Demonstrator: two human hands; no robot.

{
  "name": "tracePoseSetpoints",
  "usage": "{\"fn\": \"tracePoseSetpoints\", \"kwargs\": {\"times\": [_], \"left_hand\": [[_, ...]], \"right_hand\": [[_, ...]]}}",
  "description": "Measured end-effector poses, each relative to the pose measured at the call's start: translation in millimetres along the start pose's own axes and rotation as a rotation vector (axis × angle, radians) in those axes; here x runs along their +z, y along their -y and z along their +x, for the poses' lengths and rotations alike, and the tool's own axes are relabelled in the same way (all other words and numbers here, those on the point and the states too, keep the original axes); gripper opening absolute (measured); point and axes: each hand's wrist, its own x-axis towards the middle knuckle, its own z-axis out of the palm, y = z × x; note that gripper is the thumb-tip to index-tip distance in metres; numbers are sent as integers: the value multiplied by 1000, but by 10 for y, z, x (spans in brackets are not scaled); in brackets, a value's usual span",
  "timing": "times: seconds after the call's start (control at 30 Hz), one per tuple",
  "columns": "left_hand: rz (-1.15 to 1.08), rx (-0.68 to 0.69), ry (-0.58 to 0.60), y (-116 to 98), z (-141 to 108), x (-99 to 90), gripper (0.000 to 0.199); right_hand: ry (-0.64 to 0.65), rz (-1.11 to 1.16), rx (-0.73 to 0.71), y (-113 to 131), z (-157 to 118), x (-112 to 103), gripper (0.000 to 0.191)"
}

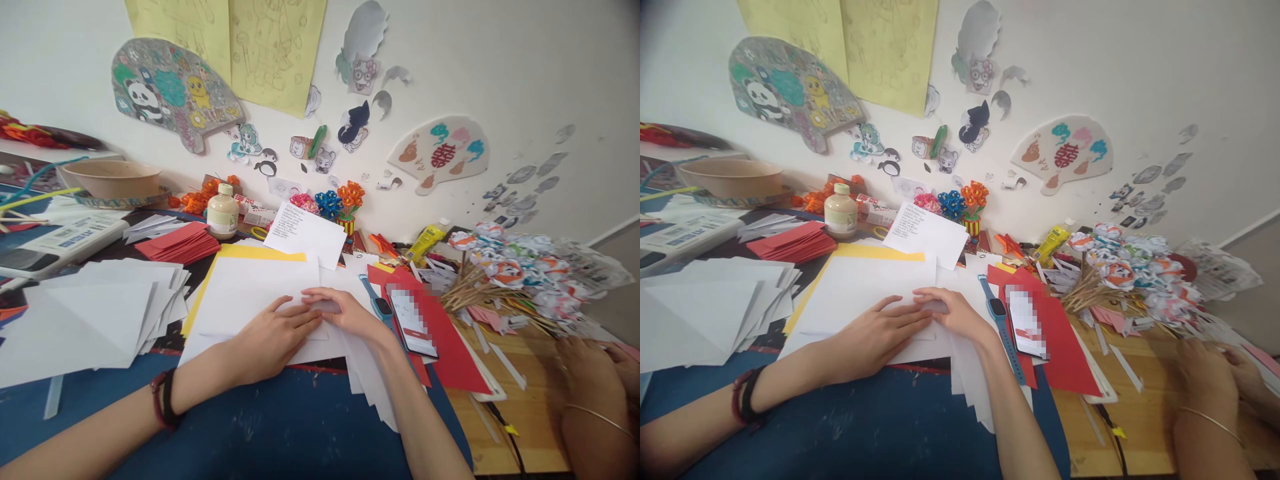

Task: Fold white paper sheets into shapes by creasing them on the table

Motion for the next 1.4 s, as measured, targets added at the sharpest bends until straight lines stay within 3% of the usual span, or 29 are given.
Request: {"fn": "tracePoseSetpoints", "kwargs": {"times": [0.27, 0.6, 0.93, 1.13, 1.4], "left_hand": [[-83, 37, 32, -10, -10, -78, 52], [-118, 117, 10, -19, -9, -136, 46], [-157, 175, 15, -119, -92, -233, 52], [-201, 144, -20, -201, -104, -259, 38], [102, -87, -113, -108, -3, -2, 32]], "right_hand": [[-34, -68, 8, -36, 13, -6, 57], [-28, -62, -3, -63, 37, -12, 55], [-20, -32, 34, -51, 24, 2, 62], [-26, -55, 22, -47, 13, 10, 62], [-7, 0, 20, -21, 10, 3, 63]]}}
